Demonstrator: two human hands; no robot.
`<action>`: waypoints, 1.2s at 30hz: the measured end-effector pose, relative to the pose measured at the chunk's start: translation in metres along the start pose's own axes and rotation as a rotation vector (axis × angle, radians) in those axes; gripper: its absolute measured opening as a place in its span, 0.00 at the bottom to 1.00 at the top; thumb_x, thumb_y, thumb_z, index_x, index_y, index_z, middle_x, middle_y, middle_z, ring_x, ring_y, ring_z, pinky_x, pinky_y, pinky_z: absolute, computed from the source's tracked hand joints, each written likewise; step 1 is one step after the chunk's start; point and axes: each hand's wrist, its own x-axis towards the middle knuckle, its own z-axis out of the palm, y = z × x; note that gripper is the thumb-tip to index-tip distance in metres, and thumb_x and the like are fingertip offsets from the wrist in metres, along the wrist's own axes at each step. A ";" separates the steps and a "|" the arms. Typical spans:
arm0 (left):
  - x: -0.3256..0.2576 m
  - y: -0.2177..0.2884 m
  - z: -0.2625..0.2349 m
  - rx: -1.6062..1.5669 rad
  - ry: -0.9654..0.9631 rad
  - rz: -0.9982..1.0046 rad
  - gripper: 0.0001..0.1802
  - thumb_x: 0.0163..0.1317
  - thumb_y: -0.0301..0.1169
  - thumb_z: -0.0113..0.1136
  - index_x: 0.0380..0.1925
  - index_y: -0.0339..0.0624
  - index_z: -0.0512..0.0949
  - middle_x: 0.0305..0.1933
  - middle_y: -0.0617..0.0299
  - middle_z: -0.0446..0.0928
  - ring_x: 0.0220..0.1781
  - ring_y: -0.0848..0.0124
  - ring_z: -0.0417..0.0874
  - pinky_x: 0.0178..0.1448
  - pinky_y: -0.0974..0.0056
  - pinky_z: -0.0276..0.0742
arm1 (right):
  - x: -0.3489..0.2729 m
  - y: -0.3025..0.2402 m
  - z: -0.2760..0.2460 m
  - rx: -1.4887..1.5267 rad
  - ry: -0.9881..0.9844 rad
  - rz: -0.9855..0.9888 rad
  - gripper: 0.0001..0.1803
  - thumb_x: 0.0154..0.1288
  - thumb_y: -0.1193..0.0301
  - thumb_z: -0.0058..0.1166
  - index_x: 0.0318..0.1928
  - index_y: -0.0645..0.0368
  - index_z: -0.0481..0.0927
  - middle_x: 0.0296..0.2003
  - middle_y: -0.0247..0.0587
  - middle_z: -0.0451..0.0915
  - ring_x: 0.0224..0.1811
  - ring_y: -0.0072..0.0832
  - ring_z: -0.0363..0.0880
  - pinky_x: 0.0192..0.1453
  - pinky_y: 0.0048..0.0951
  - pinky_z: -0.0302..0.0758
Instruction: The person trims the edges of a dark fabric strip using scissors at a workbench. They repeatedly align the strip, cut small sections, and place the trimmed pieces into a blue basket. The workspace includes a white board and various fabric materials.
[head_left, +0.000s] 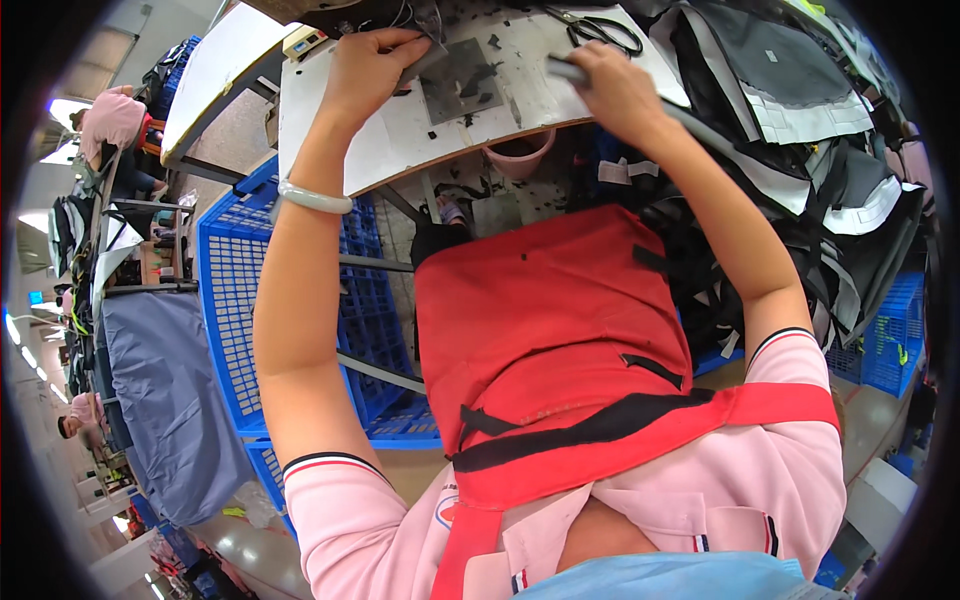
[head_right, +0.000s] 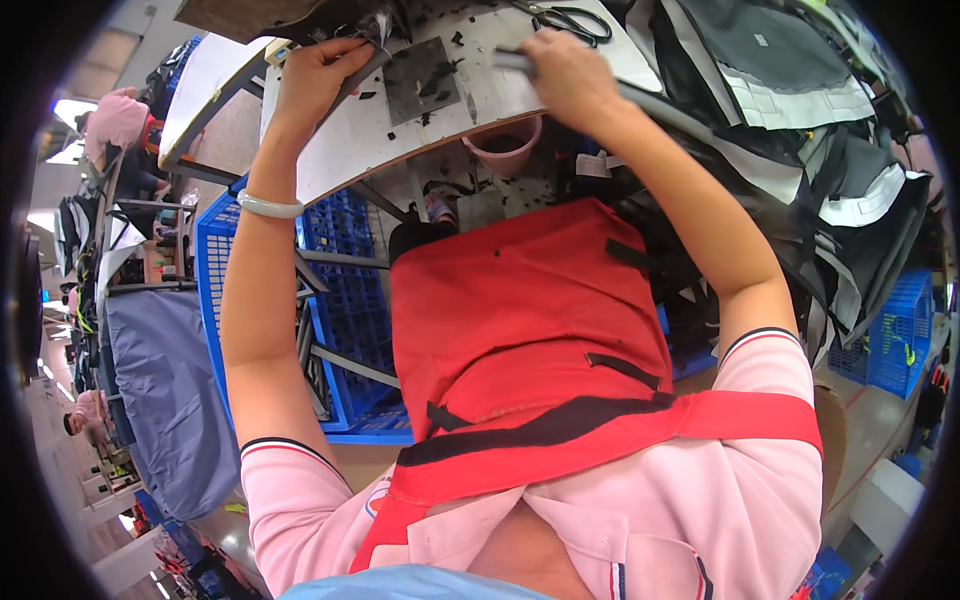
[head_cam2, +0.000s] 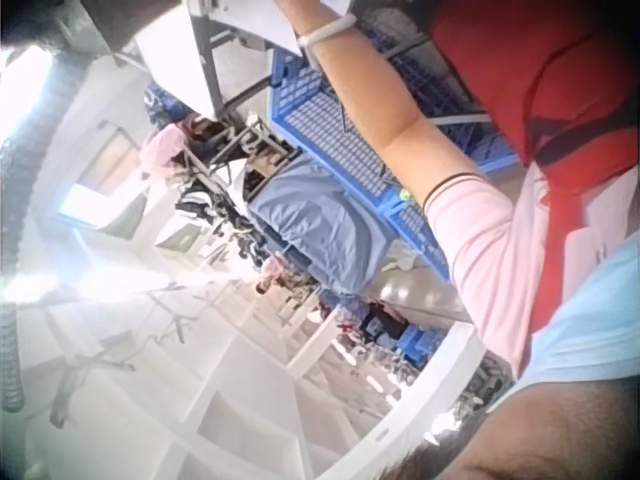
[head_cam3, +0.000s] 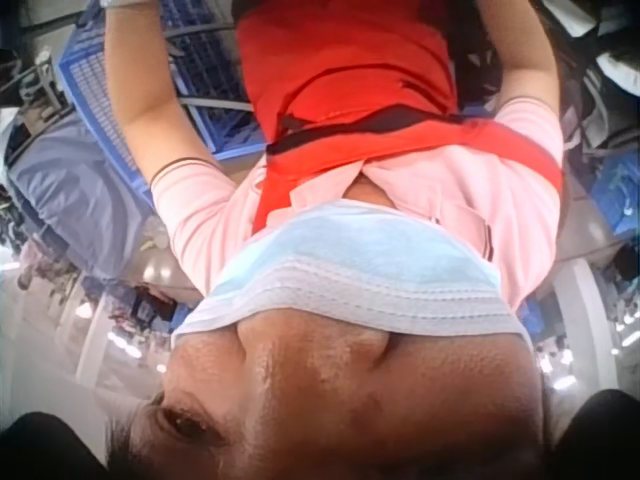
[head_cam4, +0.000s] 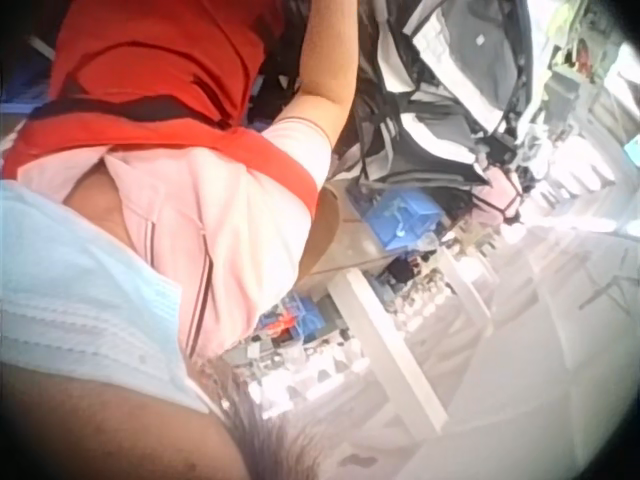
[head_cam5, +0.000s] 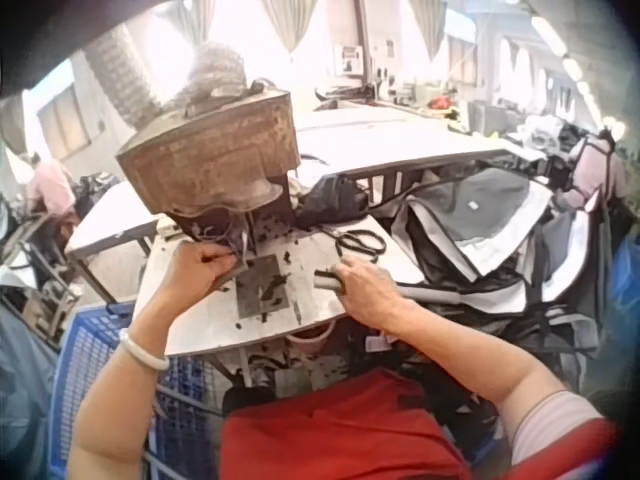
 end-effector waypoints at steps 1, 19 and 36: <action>-0.005 -0.002 0.002 0.022 -0.026 0.027 0.15 0.60 0.36 0.66 0.41 0.36 0.85 0.29 0.63 0.83 0.27 0.77 0.78 0.34 0.71 0.73 | -0.008 -0.025 -0.004 0.098 -0.104 -0.014 0.16 0.58 0.76 0.52 0.48 0.57 0.79 0.44 0.44 0.78 0.50 0.43 0.78 0.52 0.41 0.77; -0.116 -0.036 0.039 -0.544 -0.717 -0.396 0.17 0.71 0.39 0.53 0.43 0.35 0.81 0.36 0.62 0.82 0.35 0.75 0.81 0.42 0.71 0.78 | -0.019 -0.037 -0.037 0.228 -0.411 -0.321 0.17 0.67 0.60 0.52 0.47 0.59 0.79 0.35 0.54 0.82 0.42 0.47 0.81 0.47 0.42 0.76; -0.047 0.016 0.001 -0.104 -0.144 -0.020 0.15 0.62 0.36 0.63 0.38 0.33 0.84 0.25 0.65 0.81 0.21 0.81 0.72 0.27 0.73 0.68 | 0.042 -0.048 -0.037 0.077 -0.154 -0.271 0.30 0.56 0.60 0.64 0.56 0.59 0.74 0.45 0.50 0.81 0.49 0.46 0.79 0.53 0.42 0.74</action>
